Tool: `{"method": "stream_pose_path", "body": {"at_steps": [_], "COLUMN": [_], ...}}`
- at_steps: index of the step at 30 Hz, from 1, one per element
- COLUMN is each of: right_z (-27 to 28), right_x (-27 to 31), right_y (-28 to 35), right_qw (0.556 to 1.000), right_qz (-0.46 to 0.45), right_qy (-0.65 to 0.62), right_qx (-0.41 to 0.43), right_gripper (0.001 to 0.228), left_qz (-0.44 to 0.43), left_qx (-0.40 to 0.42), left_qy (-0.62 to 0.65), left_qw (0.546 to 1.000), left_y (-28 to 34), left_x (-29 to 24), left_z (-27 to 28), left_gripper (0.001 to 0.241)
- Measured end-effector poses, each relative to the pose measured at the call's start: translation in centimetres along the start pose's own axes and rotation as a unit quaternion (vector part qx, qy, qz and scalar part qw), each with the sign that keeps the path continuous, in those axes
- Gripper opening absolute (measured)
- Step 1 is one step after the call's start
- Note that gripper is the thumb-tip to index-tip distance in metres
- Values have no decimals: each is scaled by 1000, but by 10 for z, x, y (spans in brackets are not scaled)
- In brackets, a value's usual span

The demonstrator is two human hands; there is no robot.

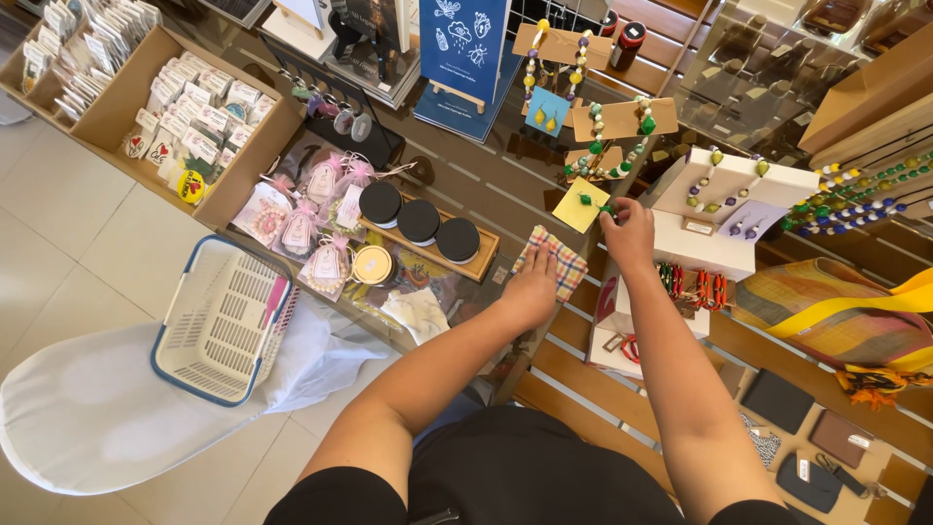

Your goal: Cleaning and dusting various merchandise items on a display counter using a cloth.

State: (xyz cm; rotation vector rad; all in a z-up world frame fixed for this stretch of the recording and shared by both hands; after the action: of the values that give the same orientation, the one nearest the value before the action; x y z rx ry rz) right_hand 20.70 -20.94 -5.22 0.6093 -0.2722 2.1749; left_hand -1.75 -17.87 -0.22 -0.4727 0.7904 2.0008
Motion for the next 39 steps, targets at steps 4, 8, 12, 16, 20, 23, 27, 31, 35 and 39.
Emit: {"method": "stream_pose_path", "body": {"at_steps": [4, 8, 12, 16, 20, 23, 27, 31, 35, 39], "right_z": [-17, -21, -23, -22, -20, -21, -16, -22, -19, -26], "right_x": [-4, 2, -3, -7, -14, -19, -10, -8, -8, -11], "right_y": [-5, 0, 7, 9, 18, 21, 22, 18, 22, 18], "right_qw": [999, 998, 998, 998, 997, 994, 987, 968, 942, 918], "right_qz": [9, -12, -27, -33, -47, -79, -121, -134, -153, -153], "right_qy": [34, 19, 14, 14, -23, -54, -76, -198, -295, -363], "right_qx": [30, 53, 46, 43, 49, 55, 74, 71, 51, 42], "right_gripper": [29, 37, 36, 37, 37, 38, 37, 33, 30, 40], "left_qz": [5, -25, 11, 19, 36, 43, 54, 60, 85, 93], "left_qx": [-11, -158, -233, -239, -215, -211, -203, -200, -199, -218], "left_qy": [1, 24, 60, 59, 66, 76, 81, 88, 144, 262], "left_qw": [1000, 987, 970, 969, 974, 974, 974, 974, 966, 936], "left_y": [-30, -64, -102, -130, -125, -120, -123, -121, -119, -128], "left_x": [20, 21, 37, 44, 32, 27, 33, 32, 38, 50], "left_z": [-11, 40, 52, 50, 46, 43, 39, 46, 47, 39], "left_gripper": [69, 36, 37, 39, 29, 30, 32, 33, 29, 17]}}
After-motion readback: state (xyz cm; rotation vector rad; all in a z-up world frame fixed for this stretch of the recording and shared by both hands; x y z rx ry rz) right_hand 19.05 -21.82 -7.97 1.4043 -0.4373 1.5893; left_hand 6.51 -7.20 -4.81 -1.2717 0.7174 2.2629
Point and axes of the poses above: each hand's wrist, its own y-axis away from the middle knuckle, its own z-axis out of the back of the hand, x = y × z, the point moved 7 cm from there along -y, towards the middle knuckle, and after that the axes turned 15 degrees about y, right-handed, at the moved point
